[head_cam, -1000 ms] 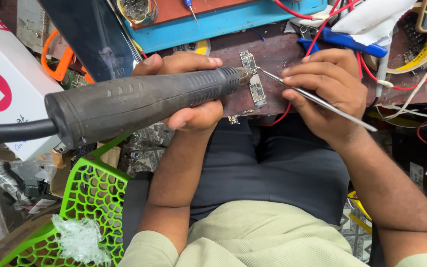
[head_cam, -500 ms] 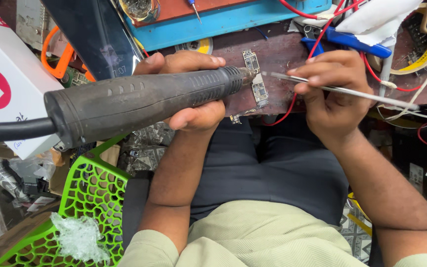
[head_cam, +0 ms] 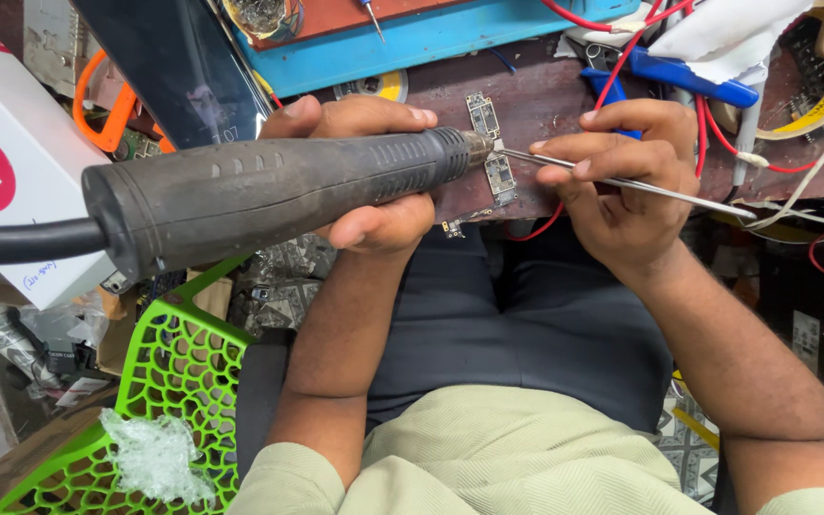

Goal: The person uses a soldering iron to work on a small circuit board, then types on a keyboard, and later uses a hot air rework station with tweezers to remove a component from the board. The workspace is cluttered with tools and electronic parts.

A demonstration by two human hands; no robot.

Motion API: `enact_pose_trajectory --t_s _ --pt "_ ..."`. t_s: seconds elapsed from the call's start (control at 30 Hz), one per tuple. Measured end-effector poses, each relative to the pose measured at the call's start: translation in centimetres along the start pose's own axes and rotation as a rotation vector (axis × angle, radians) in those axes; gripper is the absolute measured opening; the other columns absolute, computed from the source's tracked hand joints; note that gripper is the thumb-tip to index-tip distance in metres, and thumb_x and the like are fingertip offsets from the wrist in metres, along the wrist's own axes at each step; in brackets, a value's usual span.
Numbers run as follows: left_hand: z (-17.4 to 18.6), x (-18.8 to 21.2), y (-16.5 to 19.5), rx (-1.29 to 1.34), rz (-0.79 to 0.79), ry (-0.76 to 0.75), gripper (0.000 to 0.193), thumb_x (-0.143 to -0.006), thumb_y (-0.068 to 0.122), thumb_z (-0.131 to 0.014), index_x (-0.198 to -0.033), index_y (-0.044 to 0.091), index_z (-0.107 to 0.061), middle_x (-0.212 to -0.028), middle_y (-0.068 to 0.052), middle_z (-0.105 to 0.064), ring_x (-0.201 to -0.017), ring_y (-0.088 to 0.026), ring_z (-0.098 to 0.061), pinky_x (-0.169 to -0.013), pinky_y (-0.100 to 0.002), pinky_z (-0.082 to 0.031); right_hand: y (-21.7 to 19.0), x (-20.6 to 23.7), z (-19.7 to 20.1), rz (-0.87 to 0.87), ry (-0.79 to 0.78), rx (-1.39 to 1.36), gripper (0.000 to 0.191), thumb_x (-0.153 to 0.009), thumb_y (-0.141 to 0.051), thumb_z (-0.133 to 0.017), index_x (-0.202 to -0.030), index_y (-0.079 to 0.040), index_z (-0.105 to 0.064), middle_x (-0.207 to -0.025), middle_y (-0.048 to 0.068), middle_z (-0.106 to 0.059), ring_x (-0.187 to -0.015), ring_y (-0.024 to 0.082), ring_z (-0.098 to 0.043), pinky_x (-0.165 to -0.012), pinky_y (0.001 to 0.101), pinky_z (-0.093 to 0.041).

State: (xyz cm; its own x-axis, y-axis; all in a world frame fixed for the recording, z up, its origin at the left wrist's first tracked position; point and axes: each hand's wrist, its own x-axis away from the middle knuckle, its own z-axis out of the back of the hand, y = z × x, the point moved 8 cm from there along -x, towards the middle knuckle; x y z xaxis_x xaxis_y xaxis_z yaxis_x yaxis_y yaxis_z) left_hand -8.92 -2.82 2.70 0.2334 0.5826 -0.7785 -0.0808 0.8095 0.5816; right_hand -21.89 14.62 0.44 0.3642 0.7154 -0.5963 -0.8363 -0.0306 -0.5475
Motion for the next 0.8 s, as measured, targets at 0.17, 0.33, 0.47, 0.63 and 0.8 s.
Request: enact_pose_trajectory --t_s 0.17,0.33,0.47,0.63,0.8 --pt "0.1 0.2 0.0 -0.014 0.014 -0.016 0.096 -0.102 0.066 0.002 -0.069 0.014 -0.072 -0.066 0.004 -0.069 -0.123 -0.016 -0.038 -0.11 -0.024 -0.031 0.0 -0.2 0.0 -0.035 -0.003 -0.003 0.035 -0.095 -0.006 -0.083 -0.098 -0.008 -0.049 -0.098 0.007 -0.079 -0.103 0.028 -0.06 -0.092 0.0351 -0.044" --pt "0.2 0.4 0.0 -0.021 0.018 0.001 0.097 -0.102 0.066 0.003 -0.068 0.015 -0.072 -0.067 0.005 -0.069 -0.123 -0.015 -0.039 -0.11 -0.024 -0.031 0.2 0.3 0.0 -0.03 0.001 -0.029 0.03 -0.1 -0.009 -0.081 -0.105 -0.01 -0.051 -0.107 0.005 -0.08 -0.107 0.023 -0.059 -0.093 0.0287 -0.044" --pt "0.2 0.3 -0.3 -0.004 0.015 -0.005 0.096 -0.102 0.066 0.002 -0.069 0.015 -0.073 -0.067 0.004 -0.07 -0.125 -0.015 -0.038 -0.11 -0.024 -0.032 0.5 0.8 -0.2 -0.031 -0.004 -0.032 0.029 -0.1 -0.01 -0.081 -0.105 -0.01 -0.053 -0.107 0.005 -0.08 -0.107 0.023 -0.059 -0.092 0.0284 -0.043" --pt "0.1 0.4 -0.5 0.027 0.008 0.003 0.096 -0.102 0.066 0.001 -0.069 0.013 -0.072 -0.066 0.003 -0.069 -0.126 -0.015 -0.037 -0.109 -0.023 -0.032 0.6 0.9 -0.2 -0.029 0.001 -0.032 0.029 -0.1 -0.01 -0.081 -0.105 -0.01 -0.053 -0.108 0.005 -0.08 -0.106 0.023 -0.059 -0.092 0.0283 -0.043" --pt "0.1 0.5 -0.6 0.031 0.018 0.004 0.096 -0.102 0.067 0.001 -0.07 0.013 -0.072 -0.066 0.003 -0.069 -0.127 -0.015 -0.036 -0.108 -0.021 -0.035 0.7 0.9 -0.2 -0.047 -0.005 -0.035 0.03 -0.099 -0.008 -0.082 -0.105 -0.01 -0.053 -0.107 0.006 -0.08 -0.107 0.022 -0.06 -0.093 0.0286 -0.043"
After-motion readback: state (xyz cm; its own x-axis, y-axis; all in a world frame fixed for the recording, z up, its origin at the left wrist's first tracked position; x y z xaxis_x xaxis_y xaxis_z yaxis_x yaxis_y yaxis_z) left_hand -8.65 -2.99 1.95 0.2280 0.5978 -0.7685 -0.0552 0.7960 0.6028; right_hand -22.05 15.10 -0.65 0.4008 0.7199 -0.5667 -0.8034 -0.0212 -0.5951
